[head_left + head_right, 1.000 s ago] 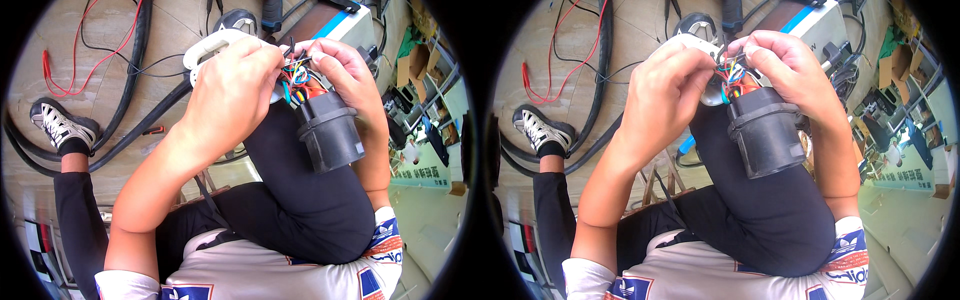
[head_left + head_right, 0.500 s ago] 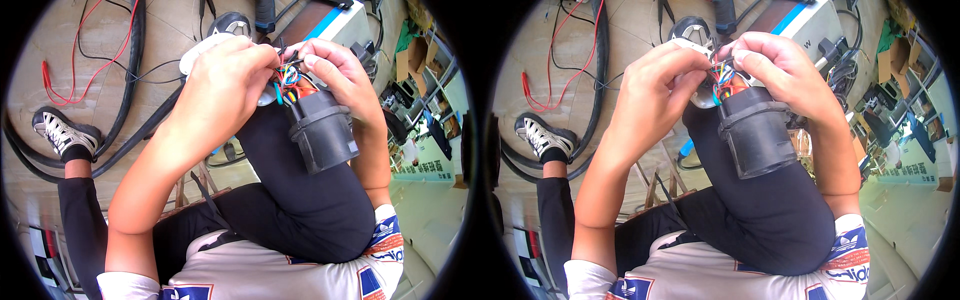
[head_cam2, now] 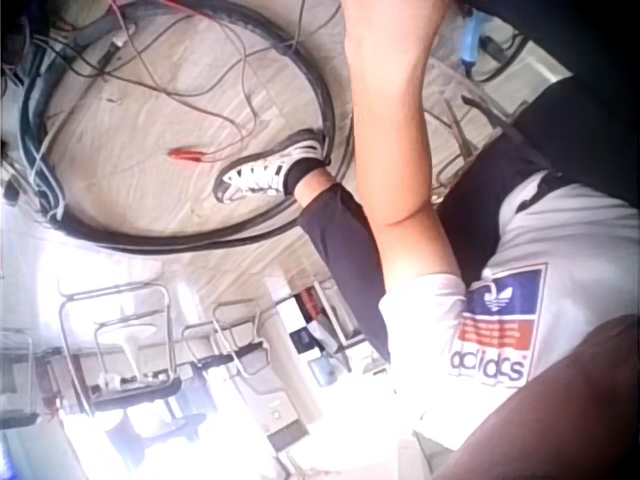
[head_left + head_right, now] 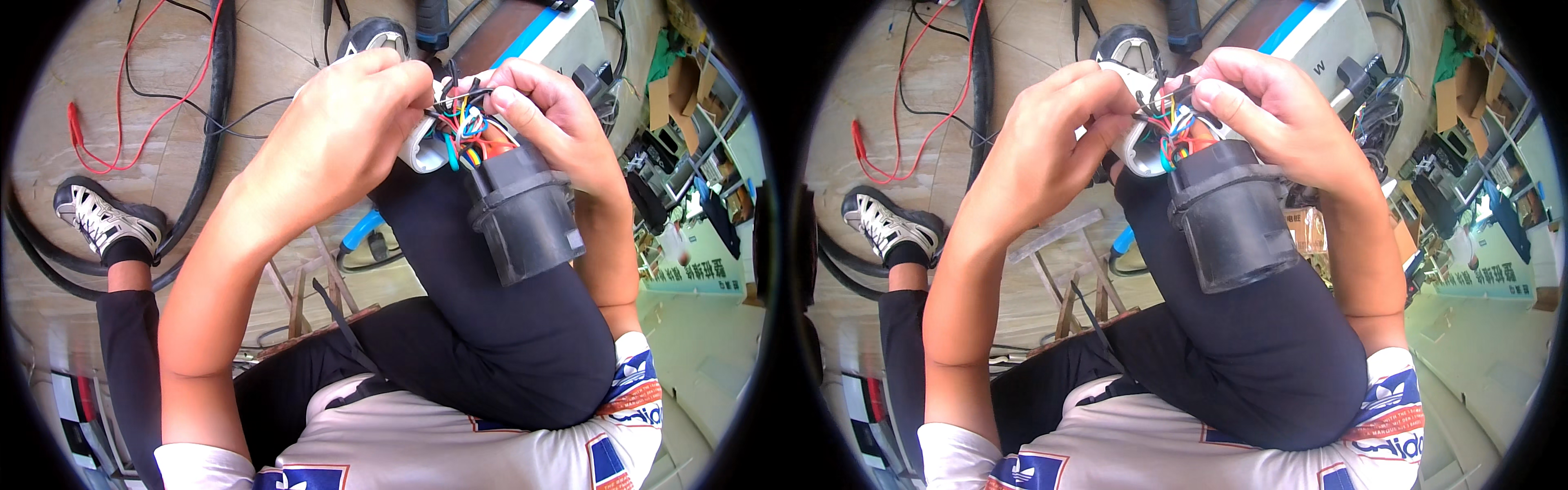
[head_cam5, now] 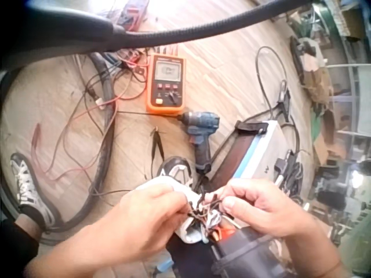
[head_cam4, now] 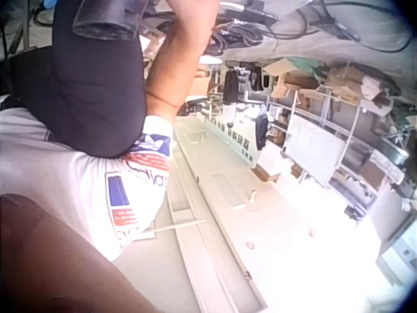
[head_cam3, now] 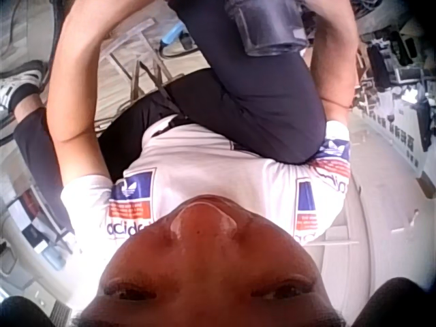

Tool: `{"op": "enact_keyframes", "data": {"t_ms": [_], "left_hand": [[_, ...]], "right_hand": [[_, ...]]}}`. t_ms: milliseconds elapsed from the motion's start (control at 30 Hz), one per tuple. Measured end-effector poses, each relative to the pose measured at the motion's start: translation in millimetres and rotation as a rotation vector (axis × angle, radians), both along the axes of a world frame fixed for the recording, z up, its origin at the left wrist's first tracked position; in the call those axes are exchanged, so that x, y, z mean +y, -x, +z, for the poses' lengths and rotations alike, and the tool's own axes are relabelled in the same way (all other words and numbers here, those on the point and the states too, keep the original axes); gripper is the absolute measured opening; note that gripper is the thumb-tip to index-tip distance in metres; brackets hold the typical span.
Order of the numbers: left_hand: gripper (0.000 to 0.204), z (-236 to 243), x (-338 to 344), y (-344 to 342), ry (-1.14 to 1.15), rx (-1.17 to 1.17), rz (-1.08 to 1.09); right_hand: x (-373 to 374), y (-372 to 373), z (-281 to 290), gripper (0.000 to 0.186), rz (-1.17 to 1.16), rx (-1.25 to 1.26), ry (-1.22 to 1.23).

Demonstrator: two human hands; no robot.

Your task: The person manipulates colored wires inside a large black connector housing, fits a black sleeve over the internal components, and checks readings on a digital multimeter.

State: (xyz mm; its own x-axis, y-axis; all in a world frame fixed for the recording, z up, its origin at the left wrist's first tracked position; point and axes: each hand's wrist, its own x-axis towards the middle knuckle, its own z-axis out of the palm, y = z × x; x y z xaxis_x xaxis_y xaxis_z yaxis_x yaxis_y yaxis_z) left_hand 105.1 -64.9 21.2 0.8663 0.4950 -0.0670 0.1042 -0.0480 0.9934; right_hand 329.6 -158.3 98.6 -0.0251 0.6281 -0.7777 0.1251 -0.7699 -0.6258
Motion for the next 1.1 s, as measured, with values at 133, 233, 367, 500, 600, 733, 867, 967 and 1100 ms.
{"op": "enact_keyframes", "data": {"t_ms": [133, 233, 367, 500, 600, 733, 867, 967, 1100], "left_hand": [[0.009, -7.8, -0.5, 0.1, -0.004, -0.069, -0.008], [0.009, -11.0, -1.7, -0.2, -0.026, -0.080, -0.016], [0.008, -12.2, -5.0, -2.3, -0.046, -0.094, 0.014], [0.008, -12.3, -8.6, -3.9, -0.063, -0.104, 0.037], [0.009, -12.0, -9.1, -4.5, -0.076, -0.106, 0.043], [0.009, -11.7, -9.5, -6.0, -0.072, -0.138, 0.063], [0.010, -11.2, -12.8, -7.0, -0.055, -0.136, 0.082], [0.011, -12.3, -14.4, -7.2, -0.049, -0.136, 0.089], [0.011, -11.3, -14.1, -7.9, -0.052, -0.105, 0.072]], "right_hand": [[-1.0, 4.0, 2.8, 0.022, 0.025, -0.088, -0.019], [1.8, 5.7, 5.3, 0.021, 0.073, -0.131, -0.070], [5.3, 7.5, 5.9, 0.020, 0.166, -0.213, -0.137], [4.9, 6.7, 5.7, 0.020, 0.208, -0.255, -0.153], [5.8, 7.5, 5.5, 0.019, 0.230, -0.294, -0.176], [7.7, 5.3, 5.3, 0.020, 0.276, -0.334, -0.168], [4.9, 4.7, 3.2, 0.021, 0.265, -0.318, -0.179], [7.5, 4.0, 3.6, 0.021, 0.284, -0.315, -0.181], [6.3, 3.3, 2.5, 0.022, 0.262, -0.301, -0.162]]}}
